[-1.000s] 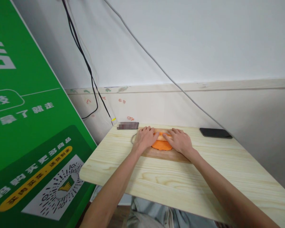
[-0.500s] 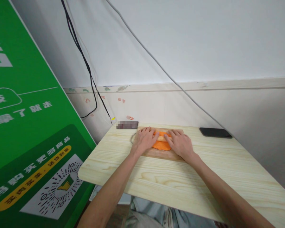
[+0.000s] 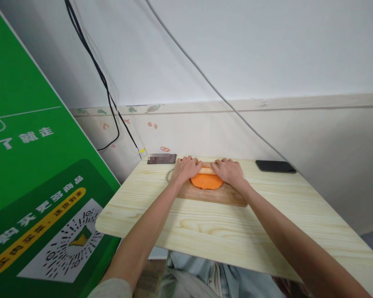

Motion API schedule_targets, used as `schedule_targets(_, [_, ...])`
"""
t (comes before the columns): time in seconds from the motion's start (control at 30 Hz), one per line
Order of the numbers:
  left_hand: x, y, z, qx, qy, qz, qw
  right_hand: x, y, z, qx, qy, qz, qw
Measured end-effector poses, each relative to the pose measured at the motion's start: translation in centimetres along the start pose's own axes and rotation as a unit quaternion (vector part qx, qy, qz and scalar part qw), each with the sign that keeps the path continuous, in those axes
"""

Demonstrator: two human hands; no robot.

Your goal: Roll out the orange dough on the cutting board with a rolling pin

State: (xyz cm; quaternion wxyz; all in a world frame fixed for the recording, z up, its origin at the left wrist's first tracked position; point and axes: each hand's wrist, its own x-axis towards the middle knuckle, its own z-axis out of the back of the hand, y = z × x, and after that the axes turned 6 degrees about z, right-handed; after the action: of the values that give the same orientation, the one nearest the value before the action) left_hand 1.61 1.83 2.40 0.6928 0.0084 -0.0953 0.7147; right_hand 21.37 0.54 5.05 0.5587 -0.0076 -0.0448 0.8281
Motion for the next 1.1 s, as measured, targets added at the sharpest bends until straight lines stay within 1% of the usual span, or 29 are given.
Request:
schedule_targets(0.07, [0.6, 0.1, -0.2, -0.005, 0.003, 0.009, 1.0, 0.8, -0.3, -0.1, 0.001, 0.004, -0.008, 1.0])
schedule_targets(0.17, [1.2, 0.1, -0.4, -0.008, -0.001, 0.021, 1.0, 1.8, -0.7, -0.4, 0.016, -0.008, -0.02, 1.0])
schedule_targets(0.27, [1.7, 0.0, -0.3, -0.01, -0.004, 0.034, 0.999, 2.8, -1.0, -0.7, 0.043, -0.022, -0.031, 0.998])
schedule_targets(0.37, [2.3, -0.1, 0.1, -0.023, 0.01, 0.035, 0.999, 3.7, -1.2, -0.8, 0.063, -0.029, -0.049, 0.996])
schedule_targets(0.47, [3.0, -0.2, 0.5, -0.039, 0.031, 0.038, 0.998, 4.6, -1.4, -0.7, 0.088, -0.018, -0.062, 0.994])
schedule_targets(0.6, [3.8, -0.2, 0.6, -0.053, 0.031, 0.042, 0.997, 5.6, -1.6, -0.5, 0.111, -0.001, -0.077, 0.991])
schedule_targets(0.8, [5.0, -0.3, 0.2, -0.054, 0.024, 0.061, 0.996, 6.3, -1.6, -0.5, 0.125, -0.018, -0.104, 0.987])
schedule_targets(0.93, [5.3, -0.3, 0.2, -0.054, 0.019, 0.054, 0.997, 6.5, -1.7, -0.8, 0.127, -0.04, -0.113, 0.985])
schedule_targets(1.1, [5.7, -0.4, 0.2, -0.051, 0.003, 0.061, 0.997, 6.9, -2.0, -0.8, 0.135, -0.032, -0.11, 0.984])
